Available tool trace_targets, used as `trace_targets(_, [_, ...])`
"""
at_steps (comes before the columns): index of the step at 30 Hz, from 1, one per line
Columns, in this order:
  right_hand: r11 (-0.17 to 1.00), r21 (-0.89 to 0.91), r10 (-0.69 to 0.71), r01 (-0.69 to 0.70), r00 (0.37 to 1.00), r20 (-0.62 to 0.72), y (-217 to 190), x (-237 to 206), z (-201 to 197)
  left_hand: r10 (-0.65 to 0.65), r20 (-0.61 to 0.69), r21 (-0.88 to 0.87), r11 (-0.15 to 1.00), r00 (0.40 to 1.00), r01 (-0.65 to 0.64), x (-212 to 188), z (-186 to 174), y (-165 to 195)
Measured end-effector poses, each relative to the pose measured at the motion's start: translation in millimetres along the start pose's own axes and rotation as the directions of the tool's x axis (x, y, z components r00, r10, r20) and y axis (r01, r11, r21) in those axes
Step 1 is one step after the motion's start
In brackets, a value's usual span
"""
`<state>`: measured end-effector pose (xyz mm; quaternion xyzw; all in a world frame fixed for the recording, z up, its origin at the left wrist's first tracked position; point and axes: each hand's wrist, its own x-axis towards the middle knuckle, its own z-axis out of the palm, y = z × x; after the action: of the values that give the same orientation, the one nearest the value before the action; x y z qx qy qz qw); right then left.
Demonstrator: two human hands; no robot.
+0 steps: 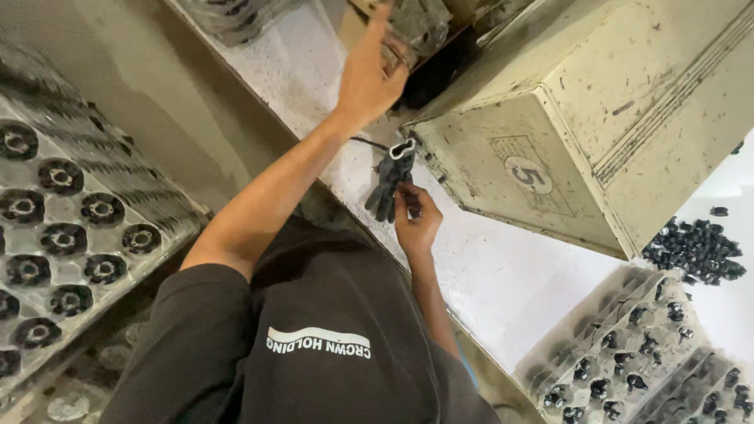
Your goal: The person applies adhesive from a small tube to black plastic components seated in molded trays, picking up one part at a time and dabbing adhesive onto it. They briefly open a cardboard box and handle a small item, then resume applying adhesive to more components.
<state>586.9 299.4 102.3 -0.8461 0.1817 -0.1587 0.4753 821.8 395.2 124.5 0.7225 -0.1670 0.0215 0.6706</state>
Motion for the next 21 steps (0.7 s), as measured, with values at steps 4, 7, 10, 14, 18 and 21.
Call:
trace_targets(4, [0.998,0.061,-0.008,0.002,0.995,0.098,-30,28,14,0.249,-0.079,0.297,0.930,0.965,-0.216,28,-35,-6])
trace_targets(7, [0.987,0.009,-0.163,0.163,0.983,0.081,-64,68,30,-0.018,-0.035,0.191,0.981,0.999,0.024,53,-51,-8])
trace_targets(10, [0.958,-0.071,-0.279,0.278,0.960,-0.001,-92,120,59,-0.005,0.008,-0.194,0.981,1.000,0.007,64,-58,-3])
trace_targets(14, [0.970,0.238,-0.043,0.052,0.998,-0.042,-106,220,107,0.145,0.127,-0.263,0.959,0.981,-0.107,69,-76,11])
trace_targets(18, [0.996,0.024,-0.086,0.086,0.996,-0.024,-102,286,128,0.121,0.248,-0.276,0.960,0.961,-0.049,82,-105,23])
trace_targets(21, [0.919,-0.391,0.016,-0.050,0.996,-0.089,-87,308,130,0.126,0.276,-0.316,0.948,0.953,-0.035,94,-122,31])
